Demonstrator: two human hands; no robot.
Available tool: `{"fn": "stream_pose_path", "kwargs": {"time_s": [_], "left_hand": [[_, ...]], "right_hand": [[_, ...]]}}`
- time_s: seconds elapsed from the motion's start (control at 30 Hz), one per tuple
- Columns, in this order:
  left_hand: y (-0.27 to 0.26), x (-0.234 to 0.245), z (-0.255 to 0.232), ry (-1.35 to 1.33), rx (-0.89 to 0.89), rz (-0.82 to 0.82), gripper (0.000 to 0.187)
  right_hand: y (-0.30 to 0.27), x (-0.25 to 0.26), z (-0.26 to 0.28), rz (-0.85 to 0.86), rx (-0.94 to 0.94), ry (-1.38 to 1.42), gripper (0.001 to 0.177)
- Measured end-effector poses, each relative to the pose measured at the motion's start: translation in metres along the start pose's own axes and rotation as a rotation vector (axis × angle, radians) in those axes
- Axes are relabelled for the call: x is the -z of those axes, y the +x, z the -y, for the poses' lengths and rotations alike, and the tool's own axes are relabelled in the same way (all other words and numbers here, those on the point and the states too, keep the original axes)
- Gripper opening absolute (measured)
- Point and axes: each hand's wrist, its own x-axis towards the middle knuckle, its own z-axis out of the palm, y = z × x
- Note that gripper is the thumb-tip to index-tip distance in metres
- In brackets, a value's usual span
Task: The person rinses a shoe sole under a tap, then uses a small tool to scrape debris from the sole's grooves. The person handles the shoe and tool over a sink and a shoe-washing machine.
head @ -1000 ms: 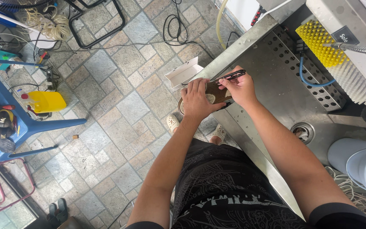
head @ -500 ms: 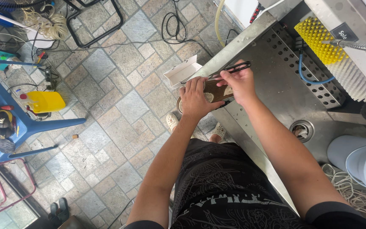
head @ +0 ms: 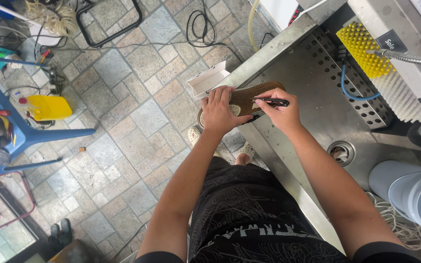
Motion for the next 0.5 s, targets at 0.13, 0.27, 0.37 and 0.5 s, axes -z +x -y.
{"fn": "stream_pose_path", "kwargs": {"time_s": [0.13, 0.27, 0.37, 0.5], "left_hand": [[0.001, 0.0, -0.003, 0.006, 0.018, 0.018, 0.101], [0.001, 0.0, -0.004, 0.009, 0.026, 0.018, 0.1], [-0.001, -0.003, -0.006, 0.01, 0.031, -0.01, 0.1], [-0.002, -0.003, -0.005, 0.021, 0.039, 0.005, 0.097]], "right_hand": [[0.002, 0.004, 0.006, 0.028, -0.029, -0.066, 0.021], [0.003, 0.001, -0.004, 0.023, -0.109, 0.086, 0.01], [0.007, 0.001, -0.025, -0.086, -0.124, 0.454, 0.018], [-0.001, 0.001, -0.037, -0.037, -0.197, 0.282, 0.017]]}}
